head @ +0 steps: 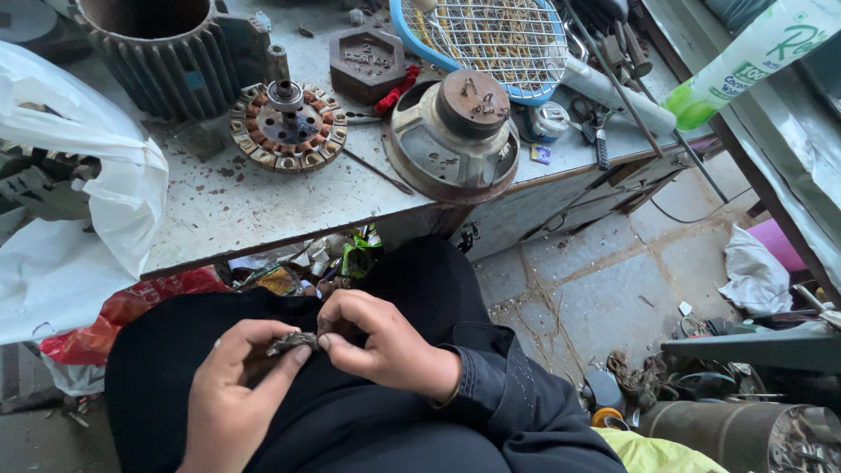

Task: The person sits on the floor and sorts through a white plastic bag filled with small electronic components. They pick up individual pieces, inspect them by turning them over, and occasionally use a thin metal tool to probe or adjust parts. The person continues to handle and examine multiple small components throughout the clip.

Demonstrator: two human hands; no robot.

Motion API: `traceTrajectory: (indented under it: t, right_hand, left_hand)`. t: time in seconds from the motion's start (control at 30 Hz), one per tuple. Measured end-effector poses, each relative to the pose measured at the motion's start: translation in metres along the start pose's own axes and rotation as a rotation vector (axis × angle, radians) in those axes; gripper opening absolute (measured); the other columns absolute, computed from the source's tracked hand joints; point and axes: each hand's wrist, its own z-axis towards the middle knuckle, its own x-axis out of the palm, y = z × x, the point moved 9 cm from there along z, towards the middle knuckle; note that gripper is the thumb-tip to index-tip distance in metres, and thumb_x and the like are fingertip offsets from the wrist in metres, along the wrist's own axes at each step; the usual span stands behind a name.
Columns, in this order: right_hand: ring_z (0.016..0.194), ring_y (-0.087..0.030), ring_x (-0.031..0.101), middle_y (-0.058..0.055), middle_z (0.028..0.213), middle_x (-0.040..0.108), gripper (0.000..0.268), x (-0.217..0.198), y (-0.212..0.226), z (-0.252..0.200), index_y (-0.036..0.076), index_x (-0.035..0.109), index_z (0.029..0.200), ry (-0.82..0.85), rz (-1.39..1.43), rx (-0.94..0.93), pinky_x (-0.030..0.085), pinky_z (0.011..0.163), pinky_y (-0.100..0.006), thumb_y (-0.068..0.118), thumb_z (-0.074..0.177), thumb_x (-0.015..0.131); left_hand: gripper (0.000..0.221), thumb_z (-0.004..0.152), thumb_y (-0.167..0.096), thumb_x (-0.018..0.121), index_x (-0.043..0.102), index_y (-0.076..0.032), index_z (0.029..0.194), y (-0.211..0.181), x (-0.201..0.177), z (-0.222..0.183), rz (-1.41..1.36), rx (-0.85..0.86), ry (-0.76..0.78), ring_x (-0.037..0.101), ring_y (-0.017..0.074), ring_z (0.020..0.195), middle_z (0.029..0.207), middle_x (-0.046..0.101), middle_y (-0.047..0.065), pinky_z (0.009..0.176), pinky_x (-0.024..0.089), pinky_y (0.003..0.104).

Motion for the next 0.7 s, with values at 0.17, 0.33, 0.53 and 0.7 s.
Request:
traceTrajectory:
  t: [0.17,0.33,0.53,0.7]
  right_hand:
    - [0.086,-0.009,0.059,-0.003,0.098,0.060,0.011,0.013,-0.035,-0.006,0.000,0.059,0.103,0.021,0.270,0.184,0.051,0.076,-0.026,0.008,0.100,0.065]
    - [0.086,-0.009,0.063,-0.002,0.100,0.062,0.009,0.029,-0.059,-0.012,0.002,0.058,0.107,0.120,0.724,0.340,0.052,0.080,-0.026,0.011,0.107,0.060]
    - [0.089,-0.010,0.062,-0.003,0.101,0.063,0.007,0.023,-0.042,-0.005,0.001,0.059,0.110,0.052,0.708,0.252,0.052,0.083,-0.027,0.005,0.105,0.062]
    - [0.092,-0.022,0.065,-0.009,0.104,0.063,0.019,-0.003,0.028,-0.001,0.003,0.059,0.107,0.032,-0.128,-0.226,0.054,0.080,-0.032,-0.003,0.092,0.070]
  left_hand:
    - [0.020,0.080,-0.003,0.079,0.072,-0.010,0.097,-0.057,0.005,-0.010,0.452,0.432,-0.083,0.073,0.0161,0.089,0.095,0.071,0.003,0.075,0.056,0.028]
    - [0.025,0.075,-0.003,0.079,0.073,-0.014,0.097,-0.087,0.017,-0.022,0.695,0.740,-0.056,0.070,0.0203,0.091,0.094,0.070,0.001,0.080,0.053,0.039]
    - [0.024,0.077,-0.003,0.078,0.073,-0.014,0.098,-0.083,0.011,-0.023,0.682,0.697,-0.056,0.069,0.0181,0.097,0.099,0.070,-0.002,0.087,0.052,0.037]
    - [0.027,0.084,-0.006,0.078,0.069,-0.008,0.110,-0.009,-0.005,0.001,0.104,0.039,0.057,0.071,0.0091,0.088,0.098,0.074,-0.001,0.078,0.056,0.026]
